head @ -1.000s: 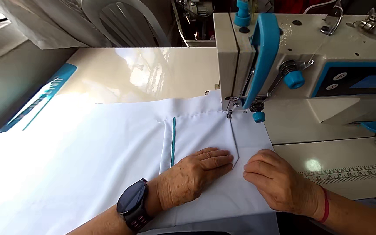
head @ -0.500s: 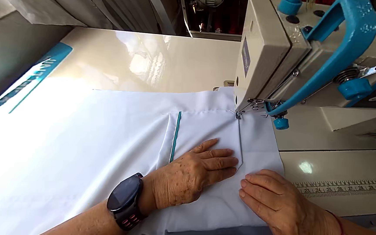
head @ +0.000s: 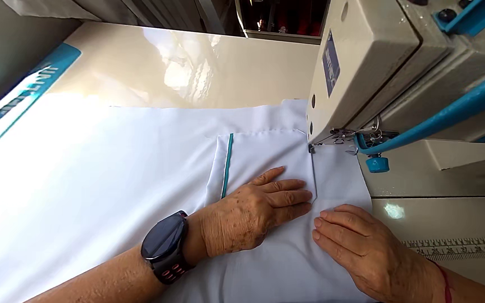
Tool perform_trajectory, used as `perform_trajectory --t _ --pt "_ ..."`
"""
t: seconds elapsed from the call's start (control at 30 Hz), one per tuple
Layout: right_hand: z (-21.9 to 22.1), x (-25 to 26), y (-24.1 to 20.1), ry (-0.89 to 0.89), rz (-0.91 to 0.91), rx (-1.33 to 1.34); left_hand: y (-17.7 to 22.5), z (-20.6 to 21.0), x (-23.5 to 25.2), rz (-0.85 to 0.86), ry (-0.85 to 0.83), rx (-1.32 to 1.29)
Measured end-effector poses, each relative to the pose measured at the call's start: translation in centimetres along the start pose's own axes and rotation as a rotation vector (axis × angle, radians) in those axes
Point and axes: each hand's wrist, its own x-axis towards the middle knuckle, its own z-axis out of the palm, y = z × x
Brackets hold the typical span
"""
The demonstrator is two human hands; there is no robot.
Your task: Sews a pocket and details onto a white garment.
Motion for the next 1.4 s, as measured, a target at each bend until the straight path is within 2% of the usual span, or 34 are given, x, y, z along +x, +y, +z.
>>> perform_trajectory --t 0.13,0.47,1.13,1.2,1.33,1.4 --pt "0.0 0.4 0.9 -0.004 0.007 -0.008 -0.8 0.1 0.4 -0.002 0.029 0.015" --pt "0.5 2.8 5.5 0.006 0.017 -0.073 -5.7 -0.8 2.7 0.029 0.100 0.070" --pt "0.5 2.9 6.1 0.021 0.048 -0.110 -5.9 -0.8 3.1 -0.016 0.117 0.088" --pt "0.4 2.9 4.8 0.029 0.130 -0.145 -5.7 -0.7 3.2 -0.026 0.120 0.090" --pt "0.3 2.3 -2.9 -0.026 0.440 -0.026 -5.8 -0.8 3.2 -0.031 0.122 0.097" --pt "0.9 1.0 -5.1 -0.099 0.454 -0.006 -5.8 -0.7 3.2 -0.035 0.122 0.104"
